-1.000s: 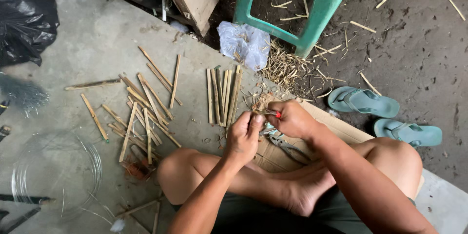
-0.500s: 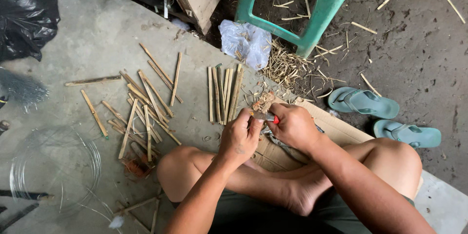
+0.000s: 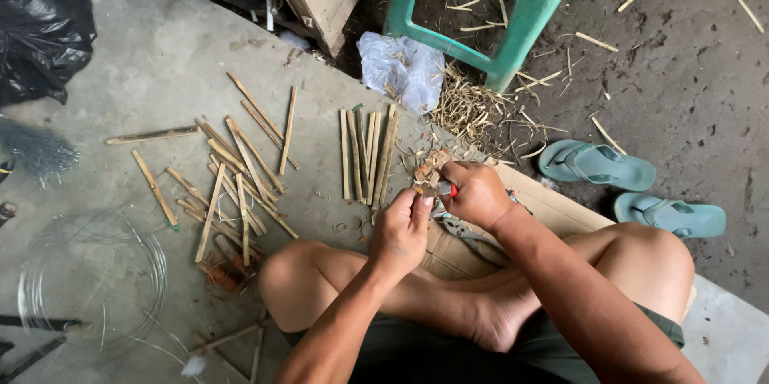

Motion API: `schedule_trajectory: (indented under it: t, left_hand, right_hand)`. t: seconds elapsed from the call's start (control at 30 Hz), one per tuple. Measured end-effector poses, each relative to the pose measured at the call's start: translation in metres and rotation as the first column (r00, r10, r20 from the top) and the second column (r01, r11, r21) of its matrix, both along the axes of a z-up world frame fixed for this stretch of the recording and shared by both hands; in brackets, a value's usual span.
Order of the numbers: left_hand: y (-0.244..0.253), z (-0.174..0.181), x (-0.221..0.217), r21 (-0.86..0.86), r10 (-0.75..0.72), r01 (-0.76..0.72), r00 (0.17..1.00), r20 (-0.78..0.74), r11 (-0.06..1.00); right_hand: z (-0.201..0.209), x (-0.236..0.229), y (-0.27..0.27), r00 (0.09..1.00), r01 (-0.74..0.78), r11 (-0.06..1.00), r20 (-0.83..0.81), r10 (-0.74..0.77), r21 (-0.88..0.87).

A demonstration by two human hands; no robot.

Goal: The person sits on the floor and uses a knife to sharpen the ends of thin wooden sticks. They hold each stick with one hand and carefully shave the wood with the other, creating a pointed tip. The sharpened sticks are placed in a pile nearby.

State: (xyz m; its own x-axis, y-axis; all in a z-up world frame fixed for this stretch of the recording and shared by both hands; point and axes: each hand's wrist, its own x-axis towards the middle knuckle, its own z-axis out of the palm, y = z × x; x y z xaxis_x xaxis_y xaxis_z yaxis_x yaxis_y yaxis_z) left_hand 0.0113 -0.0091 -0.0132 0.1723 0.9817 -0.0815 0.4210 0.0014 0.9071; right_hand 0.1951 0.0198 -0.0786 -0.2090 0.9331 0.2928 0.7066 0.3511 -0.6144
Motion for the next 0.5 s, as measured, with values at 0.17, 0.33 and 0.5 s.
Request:
schedule_trajectory:
  t: [0.17,0.33,0.5]
  left_hand:
    - [0.011,0.011,0.001,0.023,-0.002,0.003,0.998,-0.058,1.0]
    - [0.041,-0.002,-0.009,0.116,-0.085,0.138,0.923,-0.375,0.984]
    - [0.074,-0.058,-0.01,-0.412,-0.396,0.195,0.779,-0.486,0.89]
  right_hand:
    - [0.034,-0.001,0.005,0.993,-0.086,0.951,-0.106,0.057,-0.298]
    - [0.079,0.019,0.003,0.999,-0.039,0.666,-0.03,0.026,-0.745]
    - [0.056,0.065,-0.013,0.919,0.206,0.446,0.016,-0.393,-0.871]
